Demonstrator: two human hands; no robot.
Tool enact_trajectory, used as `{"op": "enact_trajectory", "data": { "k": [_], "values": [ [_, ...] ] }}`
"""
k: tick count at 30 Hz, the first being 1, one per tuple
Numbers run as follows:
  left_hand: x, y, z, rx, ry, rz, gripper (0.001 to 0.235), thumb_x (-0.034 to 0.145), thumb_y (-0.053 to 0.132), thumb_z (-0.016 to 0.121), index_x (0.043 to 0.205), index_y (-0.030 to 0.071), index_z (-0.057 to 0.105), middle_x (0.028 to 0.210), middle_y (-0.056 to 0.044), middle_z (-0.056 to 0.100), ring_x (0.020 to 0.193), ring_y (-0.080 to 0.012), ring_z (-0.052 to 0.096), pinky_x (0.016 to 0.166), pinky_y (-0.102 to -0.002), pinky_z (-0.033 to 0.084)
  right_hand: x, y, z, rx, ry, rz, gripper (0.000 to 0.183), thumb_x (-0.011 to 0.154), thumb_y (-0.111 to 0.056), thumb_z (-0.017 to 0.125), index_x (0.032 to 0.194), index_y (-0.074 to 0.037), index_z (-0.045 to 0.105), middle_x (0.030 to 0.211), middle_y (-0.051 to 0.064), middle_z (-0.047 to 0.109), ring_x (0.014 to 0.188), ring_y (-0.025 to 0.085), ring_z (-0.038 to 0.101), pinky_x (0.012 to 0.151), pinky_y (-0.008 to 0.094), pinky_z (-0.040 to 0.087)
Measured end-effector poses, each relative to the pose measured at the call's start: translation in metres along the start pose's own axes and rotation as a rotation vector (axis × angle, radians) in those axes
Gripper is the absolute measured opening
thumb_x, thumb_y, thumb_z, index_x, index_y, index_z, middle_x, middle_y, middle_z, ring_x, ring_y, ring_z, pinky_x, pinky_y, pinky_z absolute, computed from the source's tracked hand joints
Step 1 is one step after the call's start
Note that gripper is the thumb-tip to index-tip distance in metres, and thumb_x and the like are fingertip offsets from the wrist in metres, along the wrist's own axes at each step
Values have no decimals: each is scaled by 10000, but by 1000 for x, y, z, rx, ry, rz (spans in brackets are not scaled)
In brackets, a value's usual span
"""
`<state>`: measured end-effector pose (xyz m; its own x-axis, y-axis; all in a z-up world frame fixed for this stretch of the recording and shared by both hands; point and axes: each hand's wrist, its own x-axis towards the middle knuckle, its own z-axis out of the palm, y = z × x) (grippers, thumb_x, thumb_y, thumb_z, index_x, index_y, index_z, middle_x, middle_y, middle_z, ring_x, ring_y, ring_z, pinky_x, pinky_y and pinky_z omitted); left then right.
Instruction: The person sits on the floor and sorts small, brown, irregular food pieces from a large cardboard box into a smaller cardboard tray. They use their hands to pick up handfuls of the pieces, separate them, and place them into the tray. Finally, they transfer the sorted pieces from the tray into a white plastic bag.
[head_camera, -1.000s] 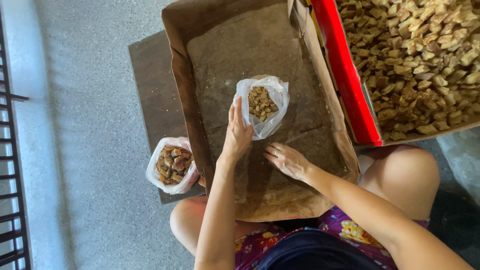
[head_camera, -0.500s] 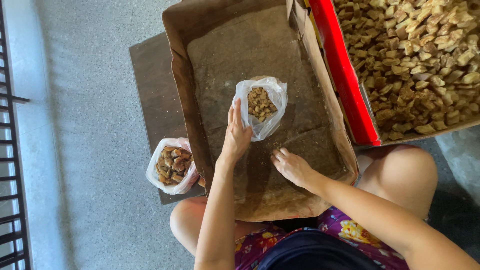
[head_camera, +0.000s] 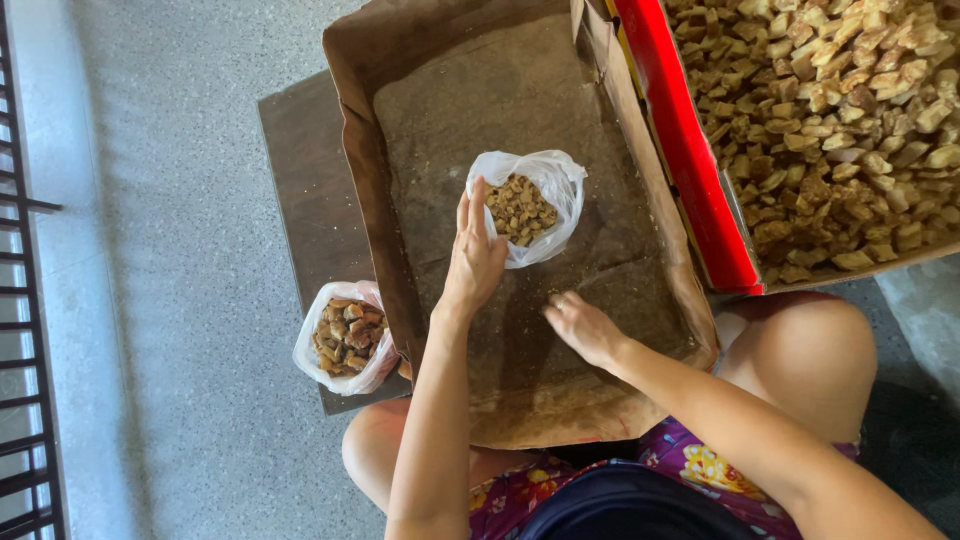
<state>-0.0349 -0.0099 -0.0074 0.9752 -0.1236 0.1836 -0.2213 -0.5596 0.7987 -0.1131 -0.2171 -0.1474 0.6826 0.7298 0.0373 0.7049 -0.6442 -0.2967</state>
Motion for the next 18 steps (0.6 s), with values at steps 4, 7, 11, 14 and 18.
{"op": "enact_trajectory", "data": {
  "k": [4,7,11,14,18],
  "values": [
    [7,2,-4,-12,-30,-22,908,820,-100,573,1620,22,162,1627,-315,254,1470,-482,385,1202,-480,388,14,9,-45,622,86,487,203,948,-132,693,1120,-36,746,1081,136,754,884,236,730,773,328,619],
    [5,2,-4,-21,-51,-68,890,823,-103,562,1612,20,169,1634,-310,254,1469,-470,388,1201,-471,389,51,27,-88,684,403,402,227,979,-142,693,1181,-48,740,1092,147,771,846,231,771,737,326,633],
    [4,1,-4,-19,-45,-66,899,817,-116,550,1617,16,162,1635,-313,248,1483,-474,362,1210,-465,379,130,58,-109,620,316,315,270,988,-23,612,1240,-33,710,1115,219,753,894,285,770,763,371,625],
    [7,-1,-5,-3,-19,-27,911,808,-119,568,1615,17,169,1626,-314,258,1494,-478,348,1224,-470,356,163,76,-103,382,227,246,262,1002,49,579,1209,-26,722,1131,246,735,1016,335,743,872,409,619],
    [8,-4,-6,-3,-20,-22,915,810,-118,567,1618,23,162,1631,-313,259,1495,-472,361,1227,-470,361,176,84,-96,278,225,321,176,903,71,646,988,-24,767,1193,268,692,1193,368,671,998,412,584]
  ]
}}
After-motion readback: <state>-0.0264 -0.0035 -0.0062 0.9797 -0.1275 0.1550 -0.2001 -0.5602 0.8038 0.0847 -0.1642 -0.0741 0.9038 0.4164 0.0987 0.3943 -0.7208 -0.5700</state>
